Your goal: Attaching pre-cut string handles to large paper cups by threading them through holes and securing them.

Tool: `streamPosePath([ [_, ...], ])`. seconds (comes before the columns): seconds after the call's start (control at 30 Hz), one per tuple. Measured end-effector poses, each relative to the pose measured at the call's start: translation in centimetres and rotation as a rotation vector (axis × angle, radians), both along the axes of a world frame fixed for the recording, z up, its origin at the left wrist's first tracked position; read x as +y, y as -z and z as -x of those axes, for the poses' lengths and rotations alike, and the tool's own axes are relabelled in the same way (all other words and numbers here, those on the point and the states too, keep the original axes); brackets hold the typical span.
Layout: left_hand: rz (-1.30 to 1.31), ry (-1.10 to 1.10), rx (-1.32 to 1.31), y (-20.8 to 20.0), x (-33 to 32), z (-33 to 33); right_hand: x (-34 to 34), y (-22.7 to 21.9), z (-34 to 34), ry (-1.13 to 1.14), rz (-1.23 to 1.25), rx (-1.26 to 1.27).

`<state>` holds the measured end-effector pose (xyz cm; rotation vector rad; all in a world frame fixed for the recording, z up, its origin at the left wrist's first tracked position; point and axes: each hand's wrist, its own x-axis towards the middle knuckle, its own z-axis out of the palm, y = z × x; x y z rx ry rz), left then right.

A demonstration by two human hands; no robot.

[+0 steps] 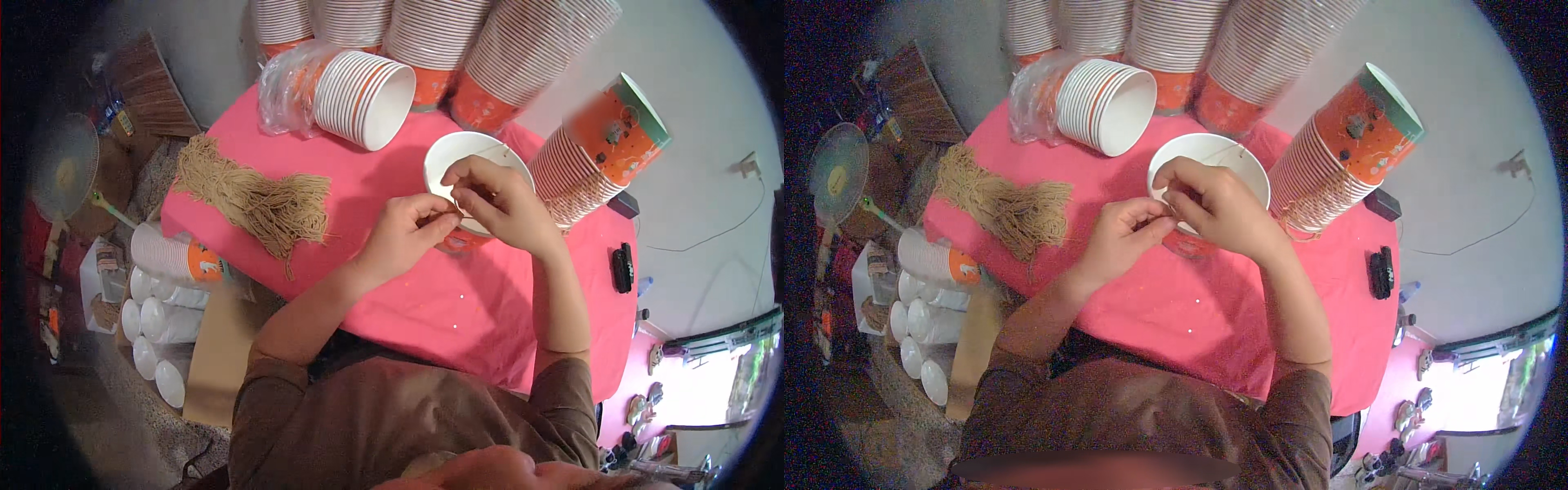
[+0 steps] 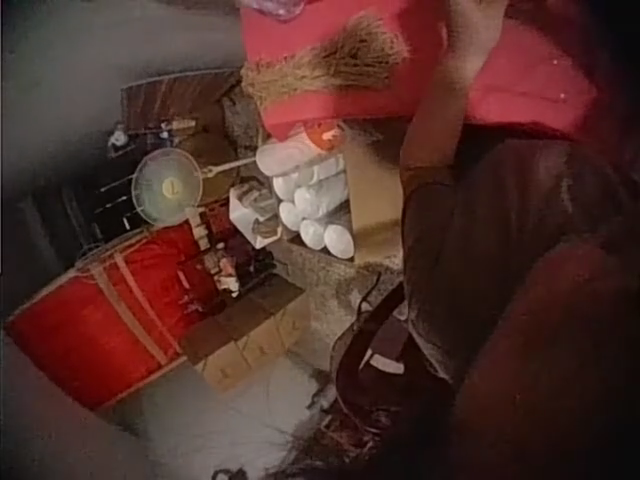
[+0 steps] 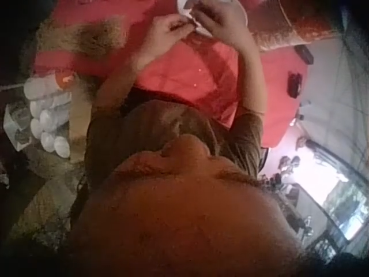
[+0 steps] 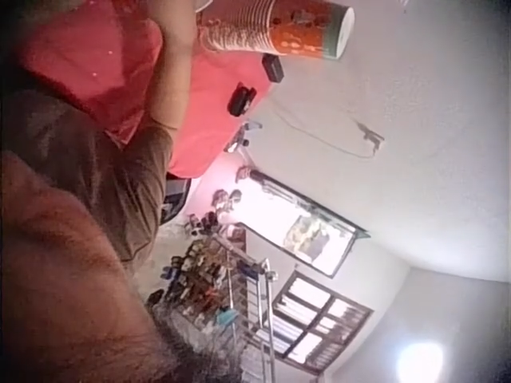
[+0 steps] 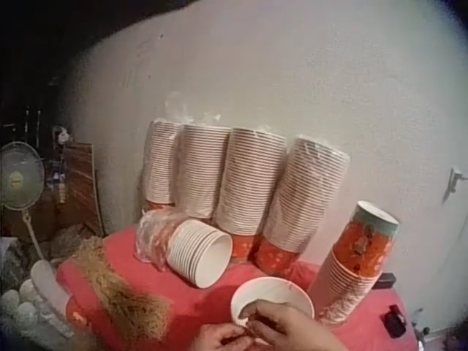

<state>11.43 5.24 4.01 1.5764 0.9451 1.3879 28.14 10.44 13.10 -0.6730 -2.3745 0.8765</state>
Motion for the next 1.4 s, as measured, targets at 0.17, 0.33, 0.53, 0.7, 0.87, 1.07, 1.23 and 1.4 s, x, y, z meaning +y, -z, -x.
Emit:
streamPosePath([
  [0.17, 0.251, 0.099, -0.291, 0.2, 0.2, 1.1, -0.3, 1.3, -1.3, 0.116, -0.179, 0.082],
  [0.33, 0.283, 0.144, -0.335, 0.2, 0.2, 1.0, -0.8, 2.0, -1.2, 0.044, -0.319, 0.017],
  [0.53, 0.269, 0.149, -0.347, 0.5, 0.3, 1.4, -1.5, 1.1, -1.4, 0.162, -0.176, 0.057],
  [0.7, 0.241, 0.115, -0.282, 0.6, 0.4, 1.2, -1.8, 1.6, -0.4, 0.053, -0.336, 0.040],
  [0.87, 0.211, 0.130, -0.281, 0.5, 0.1, 1.2, -1.3, 1.9, -0.6, 0.082, -0.449, -0.010],
  [1.07, 0.142, 0.029, -0.079, 0.4, -0.9, 2.1, -1.8, 0.8, -2.1, 0.197, -0.343, 0.059],
  [1.23, 0.076, 0.044, -0.077, 0.6, -0.9, 1.6, -2.0, 0.6, -1.5, 0.108, -0.312, 0.025],
  [1.4, 0.122, 0.101, -0.277, 0.9, -0.6, 1.0, -1.1, 1.7, 0.1, 0.030, -0.338, 0.061],
])
